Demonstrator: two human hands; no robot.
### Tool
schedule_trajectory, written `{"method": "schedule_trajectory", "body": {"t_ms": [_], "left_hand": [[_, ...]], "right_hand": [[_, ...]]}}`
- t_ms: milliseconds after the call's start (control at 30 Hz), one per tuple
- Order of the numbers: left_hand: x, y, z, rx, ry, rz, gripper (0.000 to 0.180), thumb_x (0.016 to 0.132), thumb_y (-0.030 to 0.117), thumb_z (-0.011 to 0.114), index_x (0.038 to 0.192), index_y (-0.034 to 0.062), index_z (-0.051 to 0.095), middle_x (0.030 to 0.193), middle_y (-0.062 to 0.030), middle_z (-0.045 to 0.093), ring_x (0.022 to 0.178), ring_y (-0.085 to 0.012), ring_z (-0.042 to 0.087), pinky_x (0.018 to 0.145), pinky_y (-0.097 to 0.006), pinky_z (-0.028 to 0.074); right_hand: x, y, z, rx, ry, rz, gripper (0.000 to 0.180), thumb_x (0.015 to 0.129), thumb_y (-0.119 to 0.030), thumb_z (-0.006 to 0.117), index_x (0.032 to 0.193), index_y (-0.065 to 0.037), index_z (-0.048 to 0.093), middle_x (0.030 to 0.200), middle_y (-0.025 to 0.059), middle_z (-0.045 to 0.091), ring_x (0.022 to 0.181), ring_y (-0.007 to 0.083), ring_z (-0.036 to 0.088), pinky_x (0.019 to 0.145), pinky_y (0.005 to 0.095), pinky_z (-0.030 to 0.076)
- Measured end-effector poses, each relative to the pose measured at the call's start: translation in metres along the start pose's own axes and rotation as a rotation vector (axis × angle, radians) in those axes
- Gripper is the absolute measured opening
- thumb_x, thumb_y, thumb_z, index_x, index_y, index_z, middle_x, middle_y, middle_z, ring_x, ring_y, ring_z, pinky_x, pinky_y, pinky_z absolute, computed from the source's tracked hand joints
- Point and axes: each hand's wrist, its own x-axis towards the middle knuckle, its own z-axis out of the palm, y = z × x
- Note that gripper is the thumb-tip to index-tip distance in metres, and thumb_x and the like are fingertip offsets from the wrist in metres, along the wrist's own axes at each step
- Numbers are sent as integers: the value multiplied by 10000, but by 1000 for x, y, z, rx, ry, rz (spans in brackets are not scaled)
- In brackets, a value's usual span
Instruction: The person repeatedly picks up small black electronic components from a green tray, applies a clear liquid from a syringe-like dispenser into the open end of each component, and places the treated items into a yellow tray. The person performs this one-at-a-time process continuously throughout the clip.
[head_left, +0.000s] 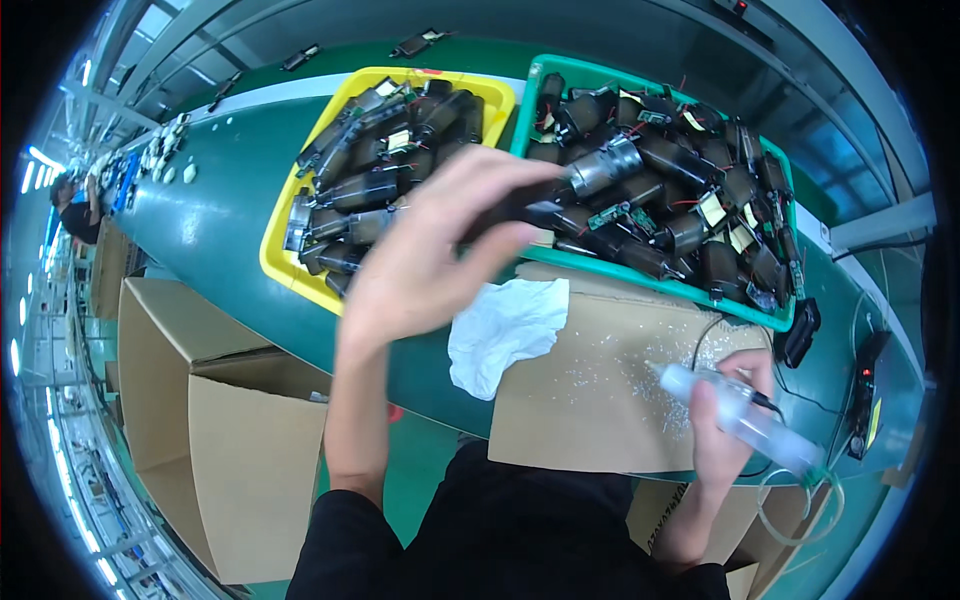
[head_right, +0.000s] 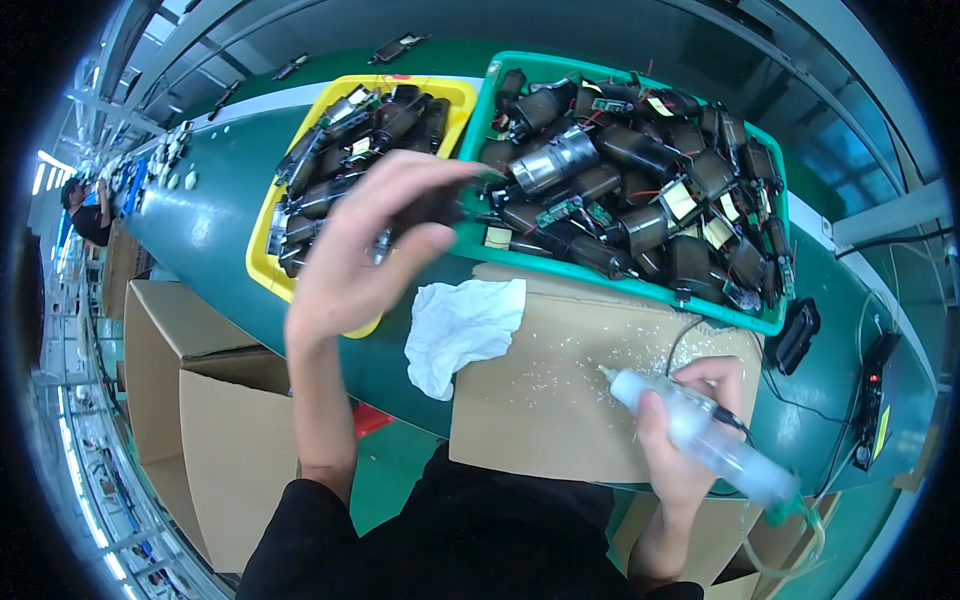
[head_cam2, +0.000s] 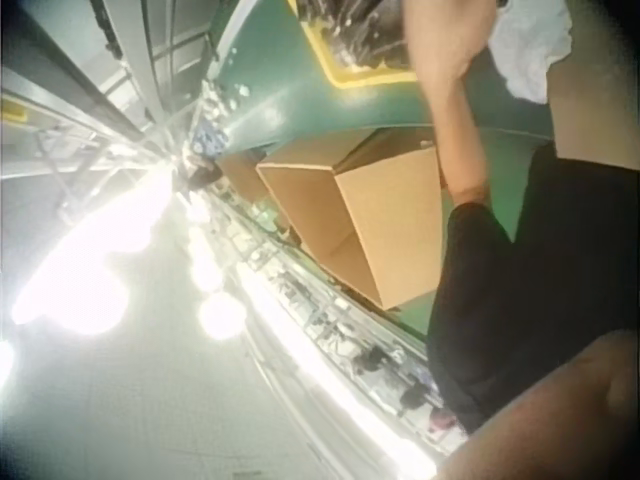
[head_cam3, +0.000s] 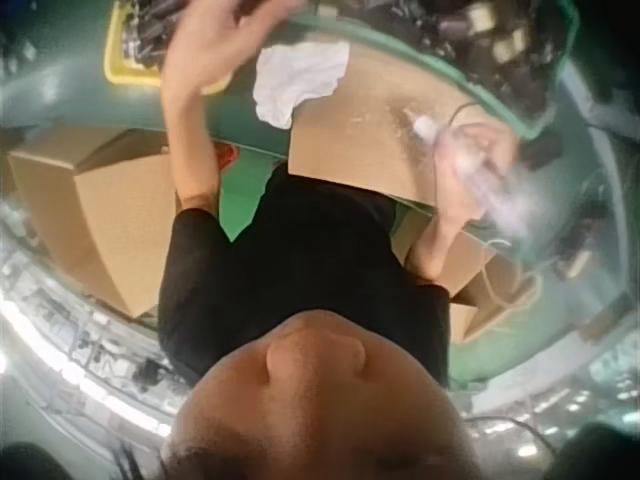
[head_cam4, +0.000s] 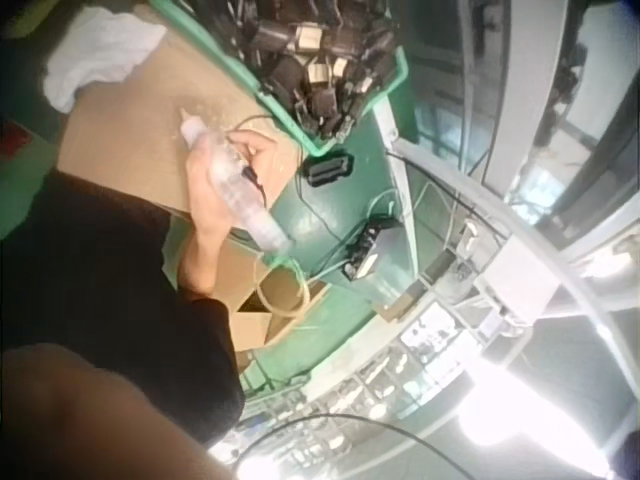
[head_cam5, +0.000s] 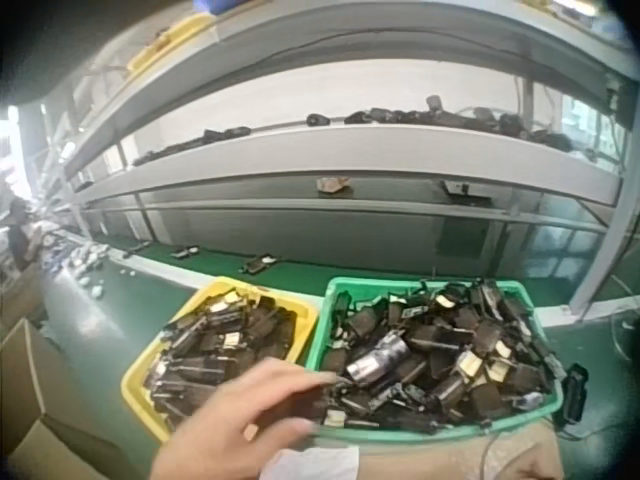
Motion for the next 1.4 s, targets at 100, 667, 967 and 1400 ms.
{"method": "schedule_trajectory", "body": {"t_ms": [100, 667, 967, 1400], "left_hand": [[-26, -8, -38, 265, 219, -164, 370, 831, 16, 570, 1201, 22, 566, 1077, -108, 572, 986, -198, 550, 897, -308, 422], [85, -119, -71, 670, 171, -72, 331, 901, 196, 547, 1196, 50, 577, 1180, -179, 594, 1109, -307, 561, 944, -359, 425], [204, -239, -43, 994, -101, -699, 456, 879, 142, 500, 1327, 85, 436, 1302, -176, 513, 1208, -335, 496, 998, -423, 410], [134, -54, -23, -430, 203, -258, 289, 890, 100, 530, 1170, 49, 486, 1036, -83, 651, 831, -104, 631, 609, -190, 468]], "right_hand": [[-6, 23, 4, -18, -68, 89, 260, 771, -30, 680, 925, -35, 472, 677, 26, 553, 593, 45, 481, 538, 190, 375], [-11, 28, 3, 79, -66, 231, 298, 750, -32, 698, 937, -47, 467, 703, 40, 580, 634, 53, 510, 571, 204, 409], [-15, 19, 3, -24, -55, 169, 307, 724, -77, 724, 902, -42, 477, 656, 33, 593, 594, 66, 540, 553, 212, 424], [1, 29, -3, -8, -49, -8, 254, 730, -92, 713, 829, -23, 489, 683, 41, 565, 585, 69, 508, 537, 220, 403]]}}
